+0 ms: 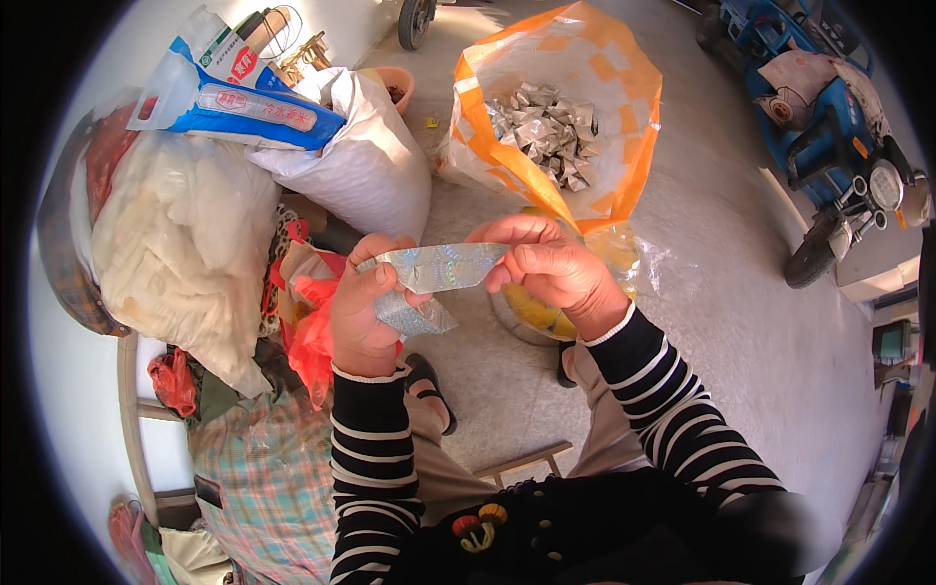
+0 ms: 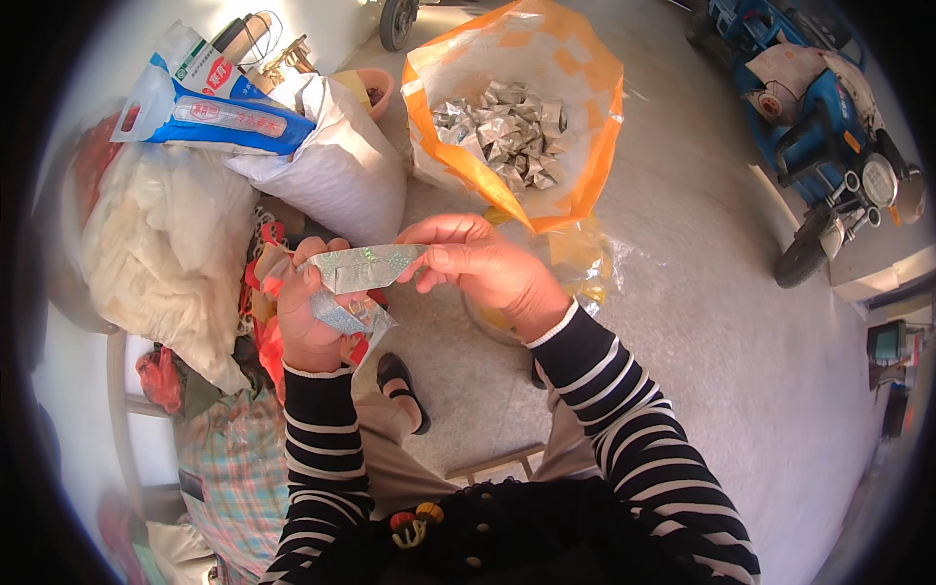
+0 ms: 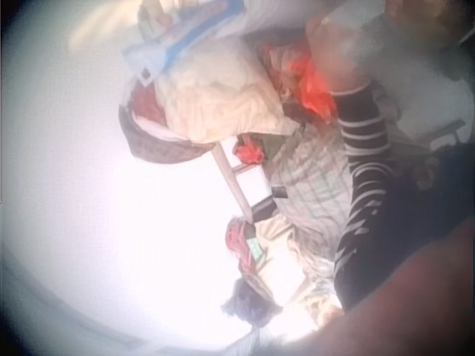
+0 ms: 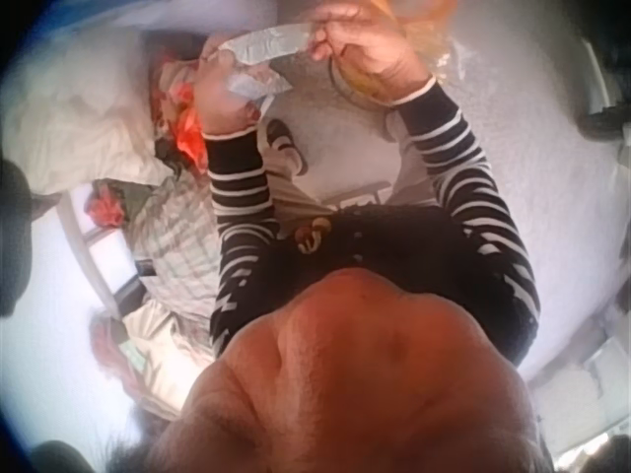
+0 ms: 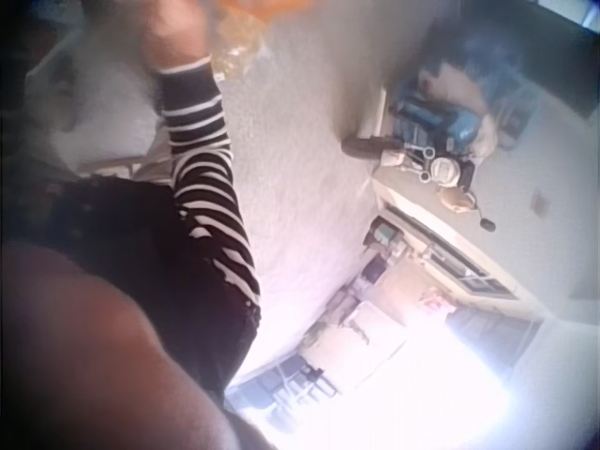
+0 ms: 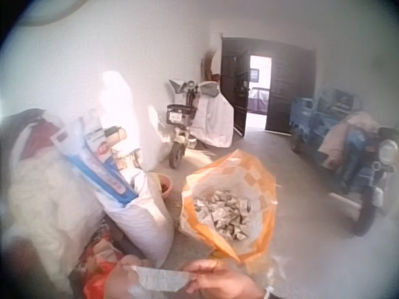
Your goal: The person repeatedly folds small rectangular pieces of aluminum foil into compact shapes by hand and places them into an open orange plastic bag. The hands fold each piece multiple times before dropping it into the bag.
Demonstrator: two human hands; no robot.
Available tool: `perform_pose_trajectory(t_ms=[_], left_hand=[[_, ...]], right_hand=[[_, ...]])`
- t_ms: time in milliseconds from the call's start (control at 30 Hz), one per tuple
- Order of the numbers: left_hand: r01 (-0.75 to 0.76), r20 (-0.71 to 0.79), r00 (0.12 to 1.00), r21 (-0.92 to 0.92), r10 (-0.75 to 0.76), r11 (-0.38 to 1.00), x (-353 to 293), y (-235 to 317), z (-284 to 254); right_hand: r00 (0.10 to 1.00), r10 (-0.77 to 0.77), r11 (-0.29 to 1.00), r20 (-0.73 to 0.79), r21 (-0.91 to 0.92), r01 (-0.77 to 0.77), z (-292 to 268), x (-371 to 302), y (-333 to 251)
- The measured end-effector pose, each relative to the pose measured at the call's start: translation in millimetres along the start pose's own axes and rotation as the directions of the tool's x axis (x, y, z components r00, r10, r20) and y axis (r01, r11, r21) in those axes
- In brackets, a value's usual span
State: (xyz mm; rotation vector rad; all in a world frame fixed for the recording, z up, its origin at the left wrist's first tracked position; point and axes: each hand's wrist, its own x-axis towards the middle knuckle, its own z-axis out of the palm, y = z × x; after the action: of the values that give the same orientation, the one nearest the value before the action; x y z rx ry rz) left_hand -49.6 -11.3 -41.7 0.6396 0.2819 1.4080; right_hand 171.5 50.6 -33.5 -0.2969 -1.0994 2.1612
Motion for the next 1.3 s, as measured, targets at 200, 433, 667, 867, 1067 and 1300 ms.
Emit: perform_pose_trajectory(t_ms=[200, 433, 667, 867, 1067, 1300], left_hand=[[0.002, -0.021, 1.0, 0.017, -0.001, 1.0, 3.1, -4.8, 3.1], [0.052, -0.089, 0.994, -0.031, -0.055, 0.998, 2.5, -9.6, 6.2], [0.084, -0.129, 0.989, 0.093, -0.071, 0.992, 3.6, -9.1, 7.2], [0.037, -0.09, 0.995, -0.011, -0.038, 0.999, 5.3, -12.1, 6.5], [0.027, -0.163, 0.987, 0.164, 0.0, 0.986, 5.6, -12.7, 5.9], [0.009, -0.355, 0.932, 0.225, 0.073, 0.974, 11.9, -9.2, 0.2]], right_hand=[[0.998, -0.025, 0.999, -0.054, -0.048, 0.023, 1.3, 4.1, 6.4], [0.998, -0.003, 1.0, -0.064, -0.008, 0.003, -1.5, 4.8, 10.0], [0.995, 0.036, 0.999, -0.094, 0.008, -0.035, -0.9, 3.3, 6.8], [0.998, -0.002, 0.999, -0.062, -0.041, -0.001, 0.4, 3.7, 4.9], [0.998, -0.023, 1.0, -0.052, -0.016, 0.022, 1.7, 3.2, 4.4], [0.796, -0.541, 0.263, 0.271, -0.845, 0.466, 15.6, 6.8, -6.6]])
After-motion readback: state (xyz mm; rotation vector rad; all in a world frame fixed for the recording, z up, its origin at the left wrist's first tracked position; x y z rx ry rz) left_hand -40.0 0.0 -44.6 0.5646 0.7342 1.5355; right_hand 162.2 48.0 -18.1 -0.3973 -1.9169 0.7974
